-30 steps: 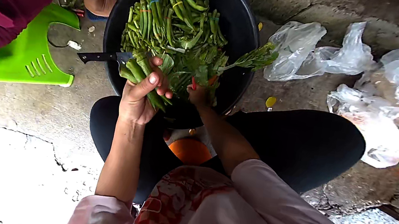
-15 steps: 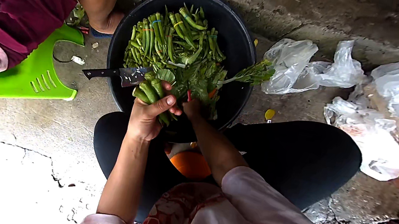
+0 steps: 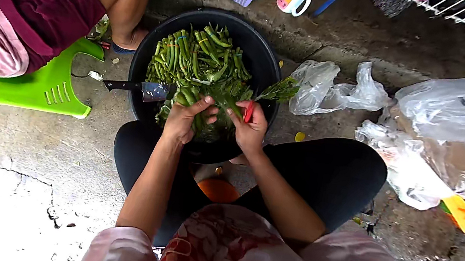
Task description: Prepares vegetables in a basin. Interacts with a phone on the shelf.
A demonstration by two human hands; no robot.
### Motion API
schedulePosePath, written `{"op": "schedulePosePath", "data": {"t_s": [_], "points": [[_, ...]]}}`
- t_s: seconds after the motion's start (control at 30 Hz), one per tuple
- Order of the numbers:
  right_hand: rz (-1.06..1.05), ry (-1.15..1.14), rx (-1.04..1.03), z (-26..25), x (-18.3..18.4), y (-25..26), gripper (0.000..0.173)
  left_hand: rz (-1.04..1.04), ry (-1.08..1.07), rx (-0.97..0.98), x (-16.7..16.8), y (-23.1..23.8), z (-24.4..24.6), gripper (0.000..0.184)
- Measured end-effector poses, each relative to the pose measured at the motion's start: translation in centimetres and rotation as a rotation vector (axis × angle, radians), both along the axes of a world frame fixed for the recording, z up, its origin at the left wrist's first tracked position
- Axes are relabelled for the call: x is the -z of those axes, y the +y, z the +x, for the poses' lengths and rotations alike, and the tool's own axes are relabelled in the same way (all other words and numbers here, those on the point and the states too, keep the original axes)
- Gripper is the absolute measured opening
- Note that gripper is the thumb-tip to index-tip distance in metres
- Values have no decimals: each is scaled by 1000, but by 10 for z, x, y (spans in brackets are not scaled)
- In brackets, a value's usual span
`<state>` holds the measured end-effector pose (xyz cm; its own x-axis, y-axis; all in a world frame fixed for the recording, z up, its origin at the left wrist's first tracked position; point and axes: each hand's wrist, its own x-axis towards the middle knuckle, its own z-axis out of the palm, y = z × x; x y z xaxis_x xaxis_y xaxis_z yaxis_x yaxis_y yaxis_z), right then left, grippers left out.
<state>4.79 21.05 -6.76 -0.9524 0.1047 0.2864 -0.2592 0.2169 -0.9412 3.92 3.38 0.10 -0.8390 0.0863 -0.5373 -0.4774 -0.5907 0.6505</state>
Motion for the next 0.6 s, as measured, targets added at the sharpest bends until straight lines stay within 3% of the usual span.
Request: {"op": "schedulePosePath", "data": {"t_s": [0.13, 0.23, 0.3, 0.4, 0.6], "points": [[136, 282, -137, 2, -28, 1, 17, -1, -79, 77, 0, 22, 0, 8], [193, 296, -184, 10, -28, 4, 17, 76, 9, 23, 5, 21, 3, 7], [291, 173, -190, 17, -33, 16, 28, 79, 99, -28, 7, 16, 4, 12], [475, -151, -201, 21, -48, 43, 52, -93, 233, -64, 10, 11, 5, 27], [593, -140, -195, 21, -84, 62, 41, -529, 507, -13, 14, 18, 4, 37]]}}
